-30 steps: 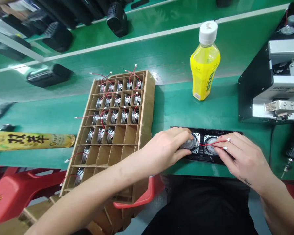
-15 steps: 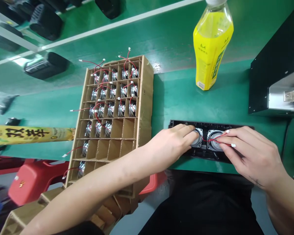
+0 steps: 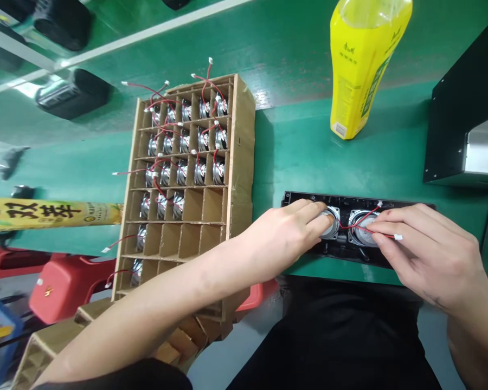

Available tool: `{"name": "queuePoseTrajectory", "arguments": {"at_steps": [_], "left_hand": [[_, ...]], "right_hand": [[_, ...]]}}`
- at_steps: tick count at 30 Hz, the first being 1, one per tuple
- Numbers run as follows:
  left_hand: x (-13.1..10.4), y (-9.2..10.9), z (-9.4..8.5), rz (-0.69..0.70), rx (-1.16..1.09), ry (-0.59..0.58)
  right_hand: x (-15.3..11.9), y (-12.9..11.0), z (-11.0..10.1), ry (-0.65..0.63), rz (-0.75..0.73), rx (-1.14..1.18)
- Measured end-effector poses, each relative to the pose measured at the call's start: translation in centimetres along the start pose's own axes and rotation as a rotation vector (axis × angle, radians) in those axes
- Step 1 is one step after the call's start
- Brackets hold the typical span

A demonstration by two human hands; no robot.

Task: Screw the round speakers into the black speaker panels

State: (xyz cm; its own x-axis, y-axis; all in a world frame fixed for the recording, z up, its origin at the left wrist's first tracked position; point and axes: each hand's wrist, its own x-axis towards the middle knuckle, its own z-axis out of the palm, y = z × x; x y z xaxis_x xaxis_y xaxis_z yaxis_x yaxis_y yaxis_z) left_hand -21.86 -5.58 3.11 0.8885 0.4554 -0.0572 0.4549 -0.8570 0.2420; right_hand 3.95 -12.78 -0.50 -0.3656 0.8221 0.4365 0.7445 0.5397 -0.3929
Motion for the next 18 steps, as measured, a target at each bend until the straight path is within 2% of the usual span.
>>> {"name": "queuePoseTrajectory", "arguments": {"at_steps": [5,18], "left_hand": [[-0.03,-0.16,0.03,0.011,-0.014,0.03],[0.09,0.14,0.11,-0.024,0.024,-0.012]], "right_hand": [[0.11,0.02,0.05,0.008,-0.002,-0.005],[0.06,0.03,-0.22,-0.01,-0.017,-0.019]]}}
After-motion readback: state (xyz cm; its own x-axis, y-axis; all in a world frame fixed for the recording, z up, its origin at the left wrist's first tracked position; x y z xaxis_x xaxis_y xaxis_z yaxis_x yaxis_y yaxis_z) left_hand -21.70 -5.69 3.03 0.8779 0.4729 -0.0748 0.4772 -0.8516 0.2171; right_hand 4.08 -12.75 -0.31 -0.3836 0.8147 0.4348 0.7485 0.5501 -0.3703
